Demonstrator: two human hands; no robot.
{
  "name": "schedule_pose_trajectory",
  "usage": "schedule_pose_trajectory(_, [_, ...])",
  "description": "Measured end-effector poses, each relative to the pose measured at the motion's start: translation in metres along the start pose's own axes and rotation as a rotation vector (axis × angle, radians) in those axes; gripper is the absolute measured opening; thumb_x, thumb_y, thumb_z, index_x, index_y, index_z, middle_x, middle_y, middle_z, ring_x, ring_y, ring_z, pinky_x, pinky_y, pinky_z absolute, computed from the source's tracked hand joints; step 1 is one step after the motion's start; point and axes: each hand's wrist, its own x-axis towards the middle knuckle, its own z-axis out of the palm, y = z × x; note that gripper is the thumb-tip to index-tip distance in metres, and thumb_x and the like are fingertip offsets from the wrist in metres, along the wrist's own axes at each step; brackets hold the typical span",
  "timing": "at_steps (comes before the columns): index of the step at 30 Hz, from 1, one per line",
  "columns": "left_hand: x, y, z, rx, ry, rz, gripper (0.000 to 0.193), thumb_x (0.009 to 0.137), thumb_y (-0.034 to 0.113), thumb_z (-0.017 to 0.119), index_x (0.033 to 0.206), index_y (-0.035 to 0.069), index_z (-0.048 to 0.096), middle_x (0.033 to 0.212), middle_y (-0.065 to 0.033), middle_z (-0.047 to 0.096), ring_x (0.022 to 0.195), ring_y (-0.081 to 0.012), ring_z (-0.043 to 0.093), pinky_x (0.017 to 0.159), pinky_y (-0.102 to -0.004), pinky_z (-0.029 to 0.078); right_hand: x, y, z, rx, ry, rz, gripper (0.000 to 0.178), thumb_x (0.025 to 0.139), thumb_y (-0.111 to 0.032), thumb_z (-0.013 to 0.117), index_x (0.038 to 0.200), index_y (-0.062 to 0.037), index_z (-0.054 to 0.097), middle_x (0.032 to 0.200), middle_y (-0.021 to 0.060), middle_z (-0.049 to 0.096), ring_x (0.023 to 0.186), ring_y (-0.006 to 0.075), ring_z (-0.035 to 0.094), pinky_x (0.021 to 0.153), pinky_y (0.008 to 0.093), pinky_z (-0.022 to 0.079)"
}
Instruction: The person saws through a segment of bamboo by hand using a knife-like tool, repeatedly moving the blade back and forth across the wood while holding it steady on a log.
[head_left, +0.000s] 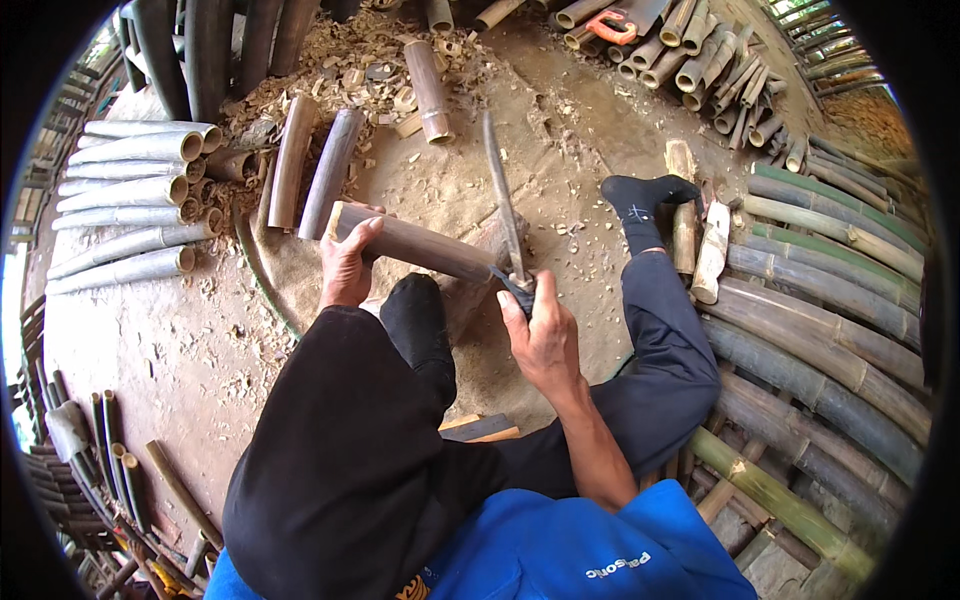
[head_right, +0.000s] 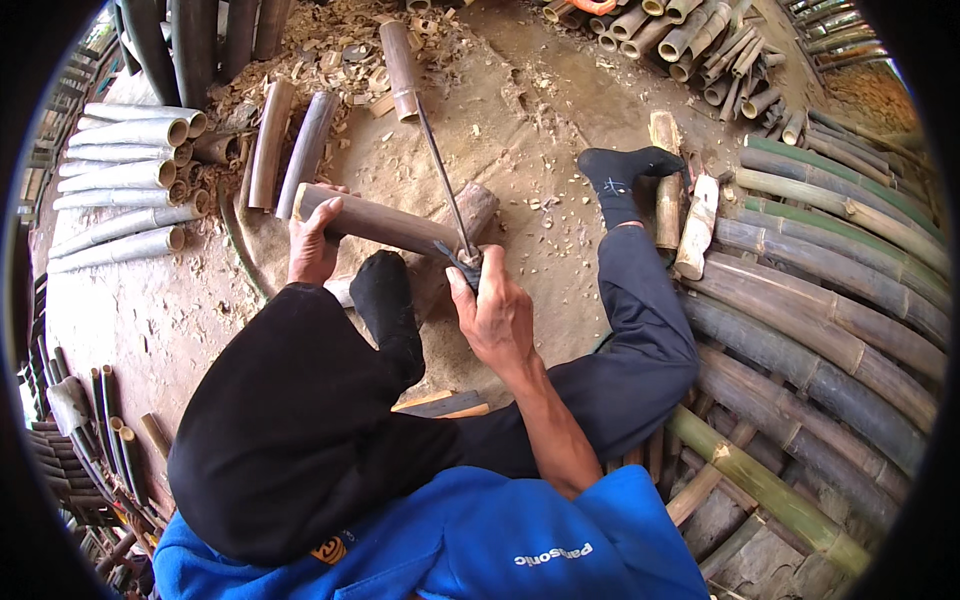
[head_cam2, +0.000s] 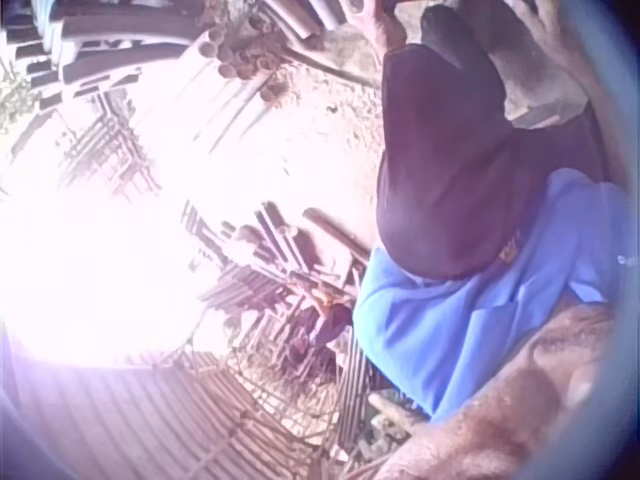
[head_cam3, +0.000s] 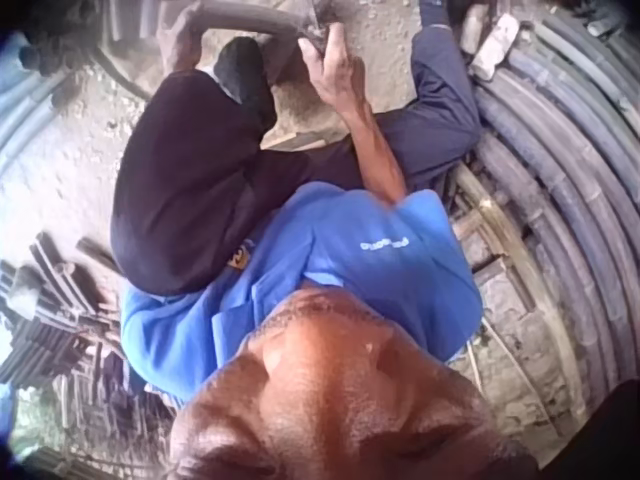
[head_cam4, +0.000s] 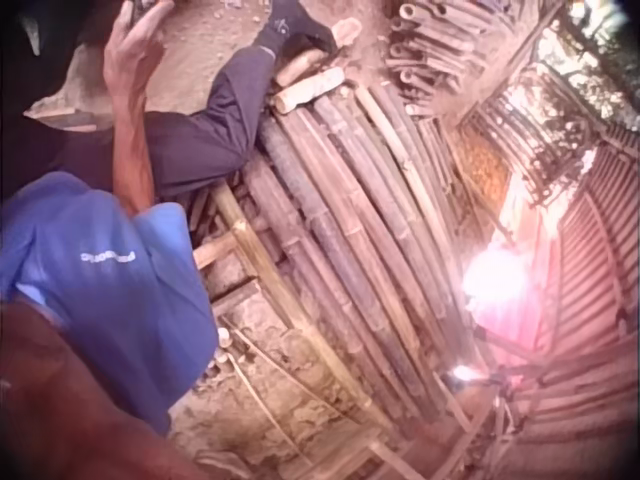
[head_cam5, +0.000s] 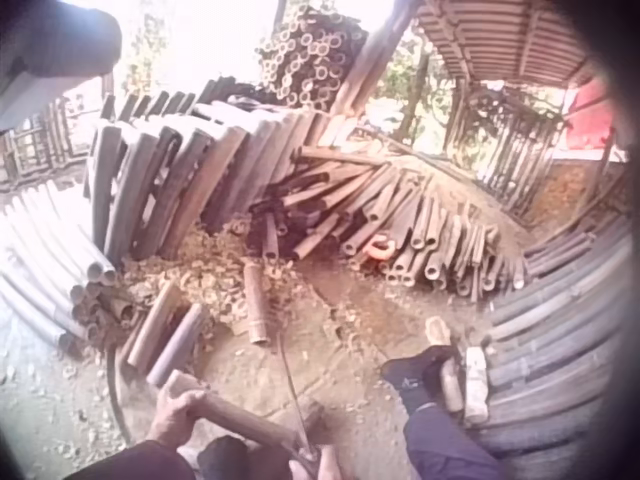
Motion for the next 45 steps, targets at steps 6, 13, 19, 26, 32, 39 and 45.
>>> schedule_pose_trajectory(6, [0.004, 0.009, 0.015, -0.052, -0.177, 0.040, 0.042, 0.077, 0.005, 0.081, 0.114, 0.005, 0.060, 0.107, -0.0114, 0.070, 0.102, -0.0270, 0.070, 0.091, -0.0421, 0.056, 0.008, 0.059, 0.032, -0.316, -0.197, 0.286, 0.036, 0.100, -0.033, 0.060, 0.108, -0.0012, 0.047, 0.091, 0.0324, 0.069, 0.089, 0.0522, 0.068, 0.074, 0.0599, 0.052])
schedule_pose_trajectory(13, [-0.005, 0.020, 0.005, -0.027, -0.178, -0.016, 0.048, 0.076, 0.006, 0.083, 0.117, 0.006, 0.059, 0.111, -0.0114, 0.068, 0.108, -0.0276, 0.068, 0.095, -0.0433, 0.055, -0.002, 0.007, 0.007, -0.020, -0.003, 0.004, 0.029, 0.100, -0.026, 0.062, 0.107, -0.0023, 0.048, 0.083, 0.0257, 0.068, 0.082, 0.0459, 0.070, 0.065, 0.0522, 0.053])
schedule_pose_trajectory(19, [-0.001, 0.018, 0.008, -0.081, -0.297, -0.009, 0.054, 0.073, 0.004, 0.084, 0.121, 0.007, 0.058, 0.113, -0.0117, 0.067, 0.111, -0.0291, 0.065, 0.098, -0.0454, 0.053, -0.007, 0.084, 0.032, -0.339, -0.197, 0.292, 0.038, 0.100, -0.036, 0.058, 0.113, -0.0014, 0.050, 0.086, 0.0292, 0.068, 0.083, 0.0515, 0.067, 0.074, 0.0575, 0.050])
schedule_pose_trajectory(26, [-0.010, 0.027, -0.013, -0.074, -0.407, -0.095, 0.059, 0.068, 0.003, 0.084, 0.120, 0.007, 0.057, 0.117, -0.0123, 0.064, 0.119, -0.0304, 0.060, 0.108, -0.0479, 0.045, -0.009, 0.014, 0.009, 0.016, 0.057, -0.060, 0.030, 0.099, -0.025, 0.064, 0.113, -0.0033, 0.050, 0.080, 0.0222, 0.068, 0.078, 0.0437, 0.070, 0.065, 0.0517, 0.052])
schedule_pose_trajectory(32, [0.000, 0.035, 0.023, 0.149, -0.376, -0.028, 0.065, 0.067, 0.005, 0.084, 0.126, 0.005, 0.056, 0.114, -0.0124, 0.067, 0.112, -0.0250, 0.063, 0.100, -0.0396, 0.050, 0.001, 0.075, 0.041, -0.214, -0.127, 0.273, 0.040, 0.099, -0.036, 0.061, 0.113, -0.0006, 0.050, 0.089, 0.0285, 0.069, 0.086, 0.0522, 0.066, 0.076, 0.0597, 0.050])
schedule_pose_trajectory(39, [0.026, -0.049, 0.054, 0.106, -0.208, -0.316, 0.080, 0.077, 0.013, 0.086, 0.142, -0.001, 0.042, 0.122, -0.0171, 0.061, 0.110, -0.0302, 0.064, 0.093, -0.0479, 0.055, -0.005, 0.118, 0.040, 0.052, -0.025, 0.376, 0.042, 0.099, -0.037, 0.060, 0.110, 0.0022, 0.053, 0.096, 0.0322, 0.065, 0.093, 0.0521, 0.064, 0.079, 0.0559, 0.049])
schedule_pose_trajectory(45, [0.144, 0.002, 0.046, 0.529, -0.024, -0.032, 0.099, 0.081, 0.026, 0.085, 0.155, -0.006, 0.029, 0.136, -0.0289, 0.055, 0.126, -0.0367, 0.058, 0.102, -0.0502, 0.052, -0.011, 0.109, 0.057, 0.175, -0.129, 0.440, 0.043, 0.100, -0.037, 0.060, 0.115, 0.0028, 0.052, 0.087, 0.0262, 0.065, 0.085, 0.0456, 0.066, 0.075, 0.0522, 0.050])
